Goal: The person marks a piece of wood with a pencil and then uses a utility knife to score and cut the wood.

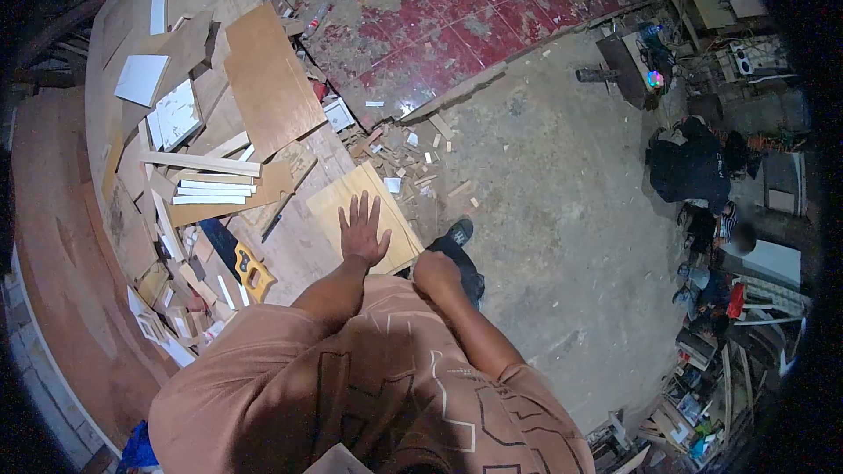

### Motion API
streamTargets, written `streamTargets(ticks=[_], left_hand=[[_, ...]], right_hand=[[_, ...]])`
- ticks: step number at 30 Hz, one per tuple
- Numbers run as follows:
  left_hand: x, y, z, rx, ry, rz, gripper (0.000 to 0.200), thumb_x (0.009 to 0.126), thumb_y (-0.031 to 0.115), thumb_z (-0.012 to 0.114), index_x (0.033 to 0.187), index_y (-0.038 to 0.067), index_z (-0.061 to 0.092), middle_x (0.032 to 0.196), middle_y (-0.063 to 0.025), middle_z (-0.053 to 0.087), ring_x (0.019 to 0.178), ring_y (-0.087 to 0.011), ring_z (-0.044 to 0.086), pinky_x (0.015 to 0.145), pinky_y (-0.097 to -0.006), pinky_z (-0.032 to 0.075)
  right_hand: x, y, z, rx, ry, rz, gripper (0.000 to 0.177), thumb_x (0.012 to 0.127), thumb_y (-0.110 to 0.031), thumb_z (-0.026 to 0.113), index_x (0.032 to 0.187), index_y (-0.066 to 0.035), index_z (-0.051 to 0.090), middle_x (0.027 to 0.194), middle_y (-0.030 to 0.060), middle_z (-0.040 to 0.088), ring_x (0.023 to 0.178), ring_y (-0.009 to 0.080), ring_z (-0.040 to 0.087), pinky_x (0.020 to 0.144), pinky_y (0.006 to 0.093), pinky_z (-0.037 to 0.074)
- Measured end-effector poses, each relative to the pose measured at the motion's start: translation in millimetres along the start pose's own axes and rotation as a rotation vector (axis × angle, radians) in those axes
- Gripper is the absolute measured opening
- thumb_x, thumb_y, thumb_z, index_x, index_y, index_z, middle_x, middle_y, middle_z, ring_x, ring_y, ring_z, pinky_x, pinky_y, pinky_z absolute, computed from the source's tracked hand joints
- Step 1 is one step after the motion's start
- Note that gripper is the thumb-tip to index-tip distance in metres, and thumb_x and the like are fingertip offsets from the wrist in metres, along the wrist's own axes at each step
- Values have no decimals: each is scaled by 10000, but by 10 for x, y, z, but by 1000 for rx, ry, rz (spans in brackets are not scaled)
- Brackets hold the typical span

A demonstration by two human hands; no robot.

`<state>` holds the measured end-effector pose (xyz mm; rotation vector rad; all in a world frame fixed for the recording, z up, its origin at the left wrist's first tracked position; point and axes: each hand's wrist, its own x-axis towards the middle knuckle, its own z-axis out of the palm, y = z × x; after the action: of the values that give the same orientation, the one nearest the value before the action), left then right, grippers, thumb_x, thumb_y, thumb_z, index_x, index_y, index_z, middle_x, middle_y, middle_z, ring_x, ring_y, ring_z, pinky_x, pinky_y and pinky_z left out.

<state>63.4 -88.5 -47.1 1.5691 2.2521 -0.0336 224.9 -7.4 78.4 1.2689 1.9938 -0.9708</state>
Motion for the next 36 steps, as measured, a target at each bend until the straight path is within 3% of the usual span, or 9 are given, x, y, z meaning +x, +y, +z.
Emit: streamTargets(ticks=[2,10,18,22,24,26,28,33,36], left_hand=[[-21,11,24,13,5,-17,804,886,515,461,1542,173,145,1607,-104,69,1478,-320,28,1151,-597,12],[-7,15,22,19,21,-28,814,886,515,471,1544,177,132,1604,-110,78,1476,-324,41,1146,-607,18],[-8,28,27,22,16,-19,807,894,512,464,1543,168,131,1602,-123,79,1474,-338,37,1137,-625,24],[-6,28,-46,85,-56,8,818,897,532,443,1544,152,117,1604,-136,56,1474,-358,15,1130,-639,9],[-23,24,-47,67,-51,9,824,892,540,443,1544,158,116,1605,-133,52,1475,-355,13,1131,-636,6],[26,3,-62,52,-31,0,831,887,549,442,1545,163,114,1607,-130,49,1476,-351,10,1132,-634,3],[-12,-4,-48,-1,-10,5,852,869,558,461,1546,177,112,1608,-125,50,1479,-340,13,1133,-633,-2],[-29,-24,-90,-42,-8,0,868,844,553,494,1543,187,133,1606,-118,66,1478,-335,31,1132,-640,4],[2,37,-83,-44,18,-27,851,839,544,503,1536,192,165,1605,-108,77,1477,-334,45,1122,-659,5]], right_hand=[[138,-22,83,-37,-54,-67,220,834,-87,526,903,46,687,918,274,674,902,410,674,766,465,548],[318,30,334,104,104,62,242,844,-112,510,890,38,694,927,265,676,868,404,679,743,475,545],[-456,-97,-157,15,58,86,214,818,-95,558,897,30,713,922,270,679,875,409,682,764,460,554],[206,-34,289,22,54,45,225,842,-106,527,916,19,699,920,260,681,867,401,685,744,464,556],[700,76,661,9,156,-36,233,868,-117,486,949,22,655,903,254,681,840,402,686,717,476,552],[701,97,714,21,212,-37,230,877,-121,470,959,20,634,893,253,681,828,404,685,708,485,549],[500,91,703,39,254,-29,228,886,-125,454,969,17,614,883,252,681,817,406,684,699,493,546],[-373,230,265,-77,84,-46,219,856,-118,499,938,59,599,869,265,678,817,410,684,704,501,540],[-658,-47,-186,-92,56,-35,231,831,-120,529,902,79,623,890,279,677,841,419,682,722,494,542]])
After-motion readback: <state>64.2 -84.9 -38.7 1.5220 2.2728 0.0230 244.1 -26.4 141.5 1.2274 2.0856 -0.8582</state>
